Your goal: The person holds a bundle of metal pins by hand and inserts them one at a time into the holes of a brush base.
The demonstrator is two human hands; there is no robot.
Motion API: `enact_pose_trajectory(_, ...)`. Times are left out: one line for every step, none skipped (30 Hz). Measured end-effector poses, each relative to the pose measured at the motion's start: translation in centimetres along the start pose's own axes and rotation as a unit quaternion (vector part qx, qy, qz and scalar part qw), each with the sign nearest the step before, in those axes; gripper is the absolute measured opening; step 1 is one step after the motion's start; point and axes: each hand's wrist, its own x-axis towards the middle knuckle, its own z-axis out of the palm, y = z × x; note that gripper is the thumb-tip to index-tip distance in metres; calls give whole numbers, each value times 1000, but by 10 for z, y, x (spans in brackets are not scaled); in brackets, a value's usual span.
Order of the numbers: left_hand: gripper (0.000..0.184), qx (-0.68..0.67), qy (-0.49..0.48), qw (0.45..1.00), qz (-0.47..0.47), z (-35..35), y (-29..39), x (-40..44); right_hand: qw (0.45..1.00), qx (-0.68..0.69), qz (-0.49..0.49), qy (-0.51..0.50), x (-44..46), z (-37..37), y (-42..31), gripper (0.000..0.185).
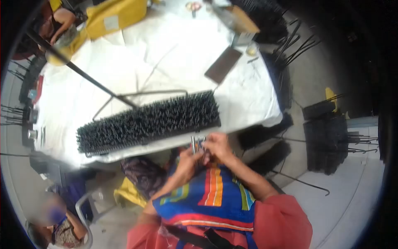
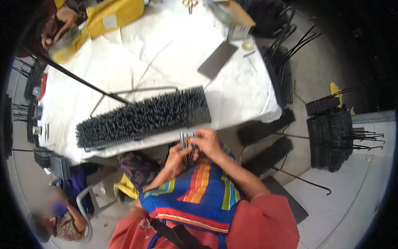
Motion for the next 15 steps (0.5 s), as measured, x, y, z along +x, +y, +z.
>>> enact_pose_trajectory(21,5,-10,1000,7,-4,-4,2,999,36,8,3,2,1,9,14)
enact_pose_trajectory(21,-17,-16,1000,10,-4,-7,0,998,-37,-38,20,5,-1,13,14)
enact_pose_trajectory(20,-8,-19,1000,10,-8,-10,2,998,-38,-49,24,5,-1,15,14)
enact_pose_trajectory(20,1,-20,1000,9,-10,-13,3,998,-37,-50,26,4,-1,15,15)
enact_pose_trajectory(19,1,-27,999,19,-11,-16,3,998,-36,-50,27,2,-2,16,15)
enact_pose_trajectory(19,1,-33,999,27,-11,-18,1,998,-25,-42,25,-1,-1,13,14)
enact_pose_trajectory(18,13,-23,999,30,-13,-18,1,998,-26,-46,25,-1,0,17,15)
enact_pose_trajectory(18,17,-29,999,39,-14,-19,0,998,-28,-51,25,-1,0,21,17)
enact_pose_trajectory(17,17,-27,998,46,-14,-20,-2,997,-37,-57,23,-3,1,22,16)
enact_pose_trajectory(17,15,-24,998,51,-14,-21,-4,997,-38,-64,23,-4,2,24,16)
enact_pose_trajectory(16,4,-21,998,61,-14,-22,-6,997,-32,-72,24,-5,2,26,16)
enact_pose_trajectory(16,6,-24,998,65,-13,-21,-8,996,-26,-78,24,-6,3,26,16)
enact_pose_trajectory(16,7,-16,997,71,-13,-21,-10,996,-27,-83,25,-7,3,27,16)
enact_pose_trajectory(15,7,-8,997,77,-13,-20,-12,996,-20,-84,33,-7,4,28,16)
enact_pose_trajectory(15,7,-10,997,78,-12,-20,-14,996,-13,-84,40,-9,5,28,15)
